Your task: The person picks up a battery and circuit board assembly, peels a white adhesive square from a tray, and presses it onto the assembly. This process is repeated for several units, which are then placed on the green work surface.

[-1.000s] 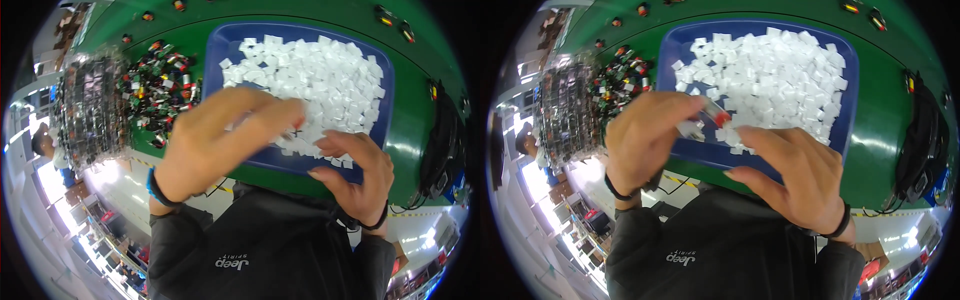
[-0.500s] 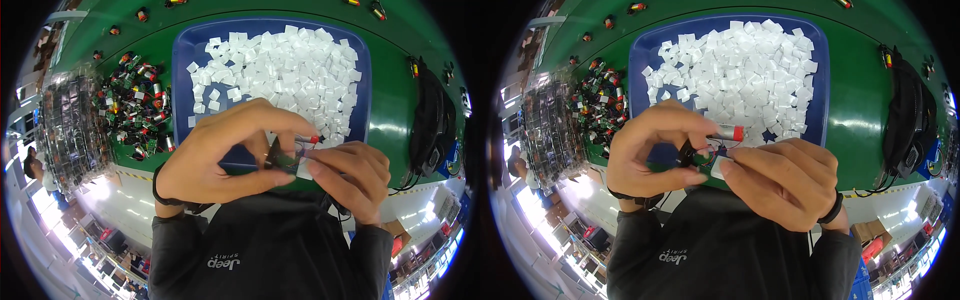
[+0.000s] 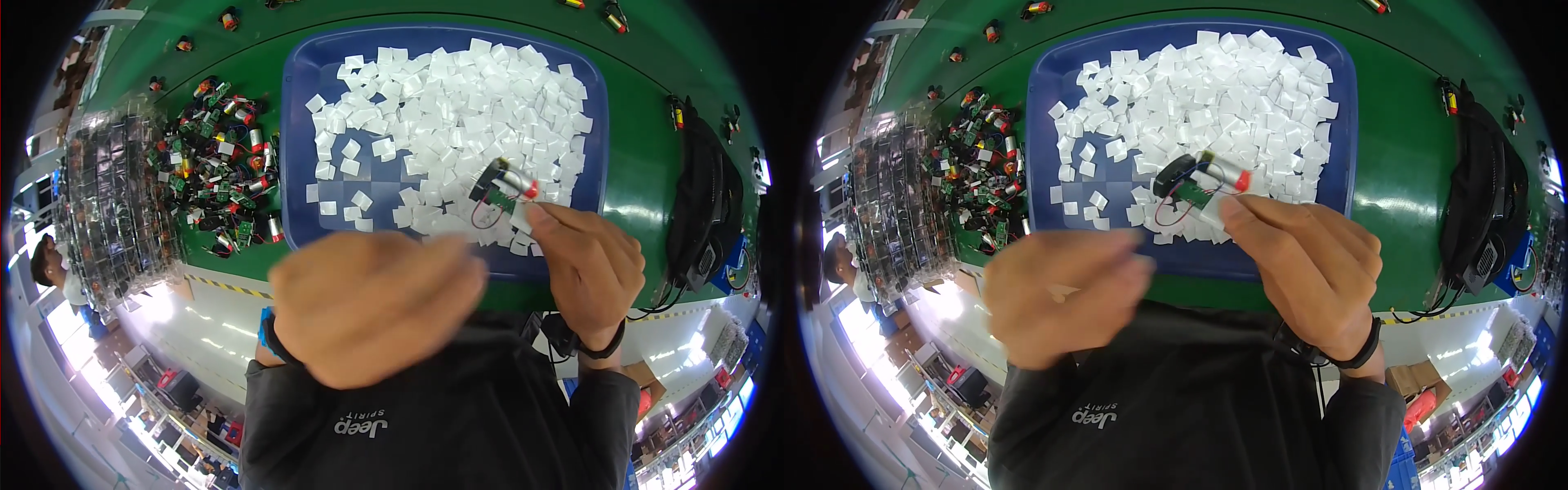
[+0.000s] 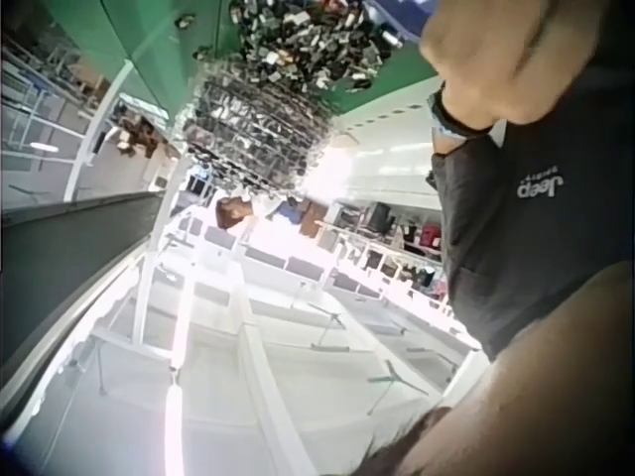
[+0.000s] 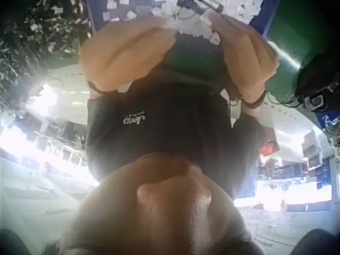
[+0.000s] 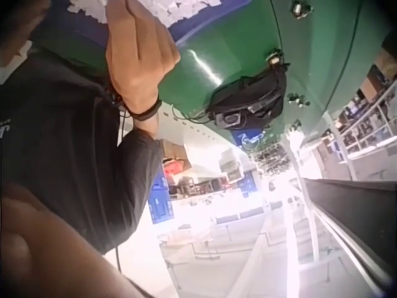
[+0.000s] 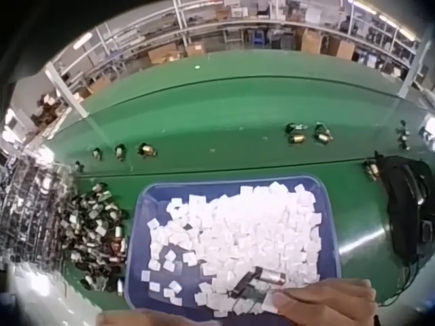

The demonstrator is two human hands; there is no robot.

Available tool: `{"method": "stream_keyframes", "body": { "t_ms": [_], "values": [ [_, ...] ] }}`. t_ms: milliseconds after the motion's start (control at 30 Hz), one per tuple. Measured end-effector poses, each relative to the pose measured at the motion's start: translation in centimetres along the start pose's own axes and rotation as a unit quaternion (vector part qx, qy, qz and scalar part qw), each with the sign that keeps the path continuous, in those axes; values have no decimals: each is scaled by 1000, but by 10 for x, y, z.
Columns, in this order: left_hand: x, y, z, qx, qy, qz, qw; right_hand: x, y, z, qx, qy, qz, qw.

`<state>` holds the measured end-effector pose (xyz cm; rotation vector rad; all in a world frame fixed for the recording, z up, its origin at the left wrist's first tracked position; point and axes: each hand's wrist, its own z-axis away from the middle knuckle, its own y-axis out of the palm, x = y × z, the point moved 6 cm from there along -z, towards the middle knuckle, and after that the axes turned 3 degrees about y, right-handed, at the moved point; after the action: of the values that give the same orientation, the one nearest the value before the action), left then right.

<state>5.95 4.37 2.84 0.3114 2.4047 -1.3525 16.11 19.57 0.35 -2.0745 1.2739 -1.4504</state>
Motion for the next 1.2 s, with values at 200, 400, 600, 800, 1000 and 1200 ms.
{"method": "stream_keyframes", "body": {
  "t_ms": [200, 400, 600, 800, 1000, 1200],
  "values": [
    [37, 45, 28, 108, -419, 516, 739, 18, 0, -3, 33, -60, -33, 997],
    [26, 53, 29, 59, -420, 620, 660, 18, 2, 4, 18, -52, 3, 998],
    [29, 52, 33, 92, -391, 431, 808, 4, 10, 5, 65, 7, -19, 998],
    [27, 54, 31, 38, -353, 316, 880, -20, 16, 5, 67, 245, -170, 952],
    [33, 52, 34, -31, -351, 304, 885, -44, 7, 3, -4, 336, -102, 936],
    [27, 54, 24, -32, -310, 291, 905, -16, 18, -5, 67, 167, -177, 968]
  ]
}}
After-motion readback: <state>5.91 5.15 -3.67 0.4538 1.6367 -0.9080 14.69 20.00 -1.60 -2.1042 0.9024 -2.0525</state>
